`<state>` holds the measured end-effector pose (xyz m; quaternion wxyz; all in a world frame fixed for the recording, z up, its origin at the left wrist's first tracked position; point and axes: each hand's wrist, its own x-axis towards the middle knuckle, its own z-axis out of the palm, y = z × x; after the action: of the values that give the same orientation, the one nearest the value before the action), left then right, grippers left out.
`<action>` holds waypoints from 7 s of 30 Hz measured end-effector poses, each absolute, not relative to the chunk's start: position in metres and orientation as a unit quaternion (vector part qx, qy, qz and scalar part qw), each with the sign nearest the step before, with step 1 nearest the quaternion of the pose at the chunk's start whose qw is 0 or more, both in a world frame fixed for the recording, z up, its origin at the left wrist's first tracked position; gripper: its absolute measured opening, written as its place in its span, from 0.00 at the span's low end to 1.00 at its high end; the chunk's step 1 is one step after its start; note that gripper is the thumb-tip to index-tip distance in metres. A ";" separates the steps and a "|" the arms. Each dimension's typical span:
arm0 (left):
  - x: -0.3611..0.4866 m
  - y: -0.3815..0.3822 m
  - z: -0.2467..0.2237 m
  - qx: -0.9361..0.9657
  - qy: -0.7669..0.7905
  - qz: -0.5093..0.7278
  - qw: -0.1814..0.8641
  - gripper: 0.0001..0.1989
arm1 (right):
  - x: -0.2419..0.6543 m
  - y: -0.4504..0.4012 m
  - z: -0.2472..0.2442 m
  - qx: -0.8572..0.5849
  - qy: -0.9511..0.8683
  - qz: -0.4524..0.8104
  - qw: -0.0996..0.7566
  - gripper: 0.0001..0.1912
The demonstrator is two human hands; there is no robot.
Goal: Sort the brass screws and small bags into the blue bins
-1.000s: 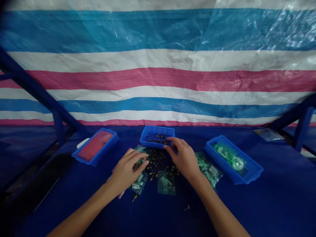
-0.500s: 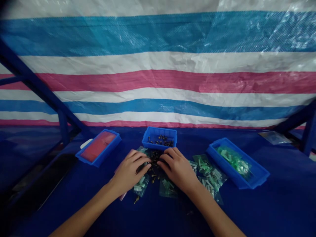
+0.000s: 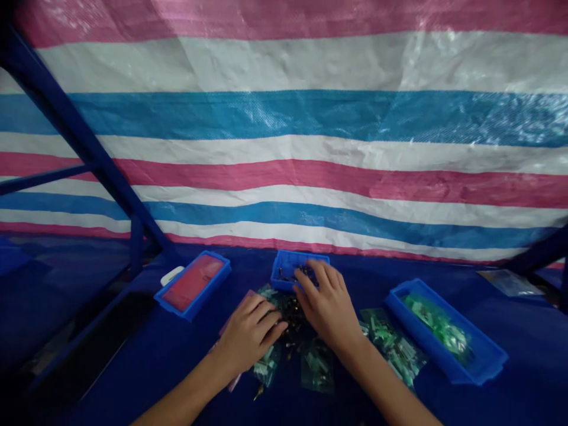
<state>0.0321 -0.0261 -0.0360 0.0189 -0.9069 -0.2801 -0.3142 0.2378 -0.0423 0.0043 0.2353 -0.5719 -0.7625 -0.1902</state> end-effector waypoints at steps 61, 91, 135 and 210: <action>0.029 -0.027 -0.029 -0.891 -0.242 -0.330 -0.196 0.04 | 0.221 -0.089 -0.030 -0.520 -0.786 0.130 0.309 0.09; 0.018 -0.014 -0.024 -0.909 -0.285 -0.297 -0.068 0.08 | 0.274 -0.059 -0.021 -0.600 -0.693 -0.033 0.399 0.14; 0.028 -0.031 -0.030 -0.907 -0.233 -0.306 -0.172 0.04 | 0.224 -0.094 -0.026 -0.515 -0.708 0.278 0.396 0.13; 0.032 -0.036 -0.026 -0.900 -0.218 -0.358 -0.122 0.10 | 0.220 -0.086 -0.018 -0.503 -0.507 0.551 0.432 0.13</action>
<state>0.0318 -0.0357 -0.0256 -0.1225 -0.8996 -0.2176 -0.3583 0.2204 -0.0859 -0.0184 0.4317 -0.5032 -0.5071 0.5507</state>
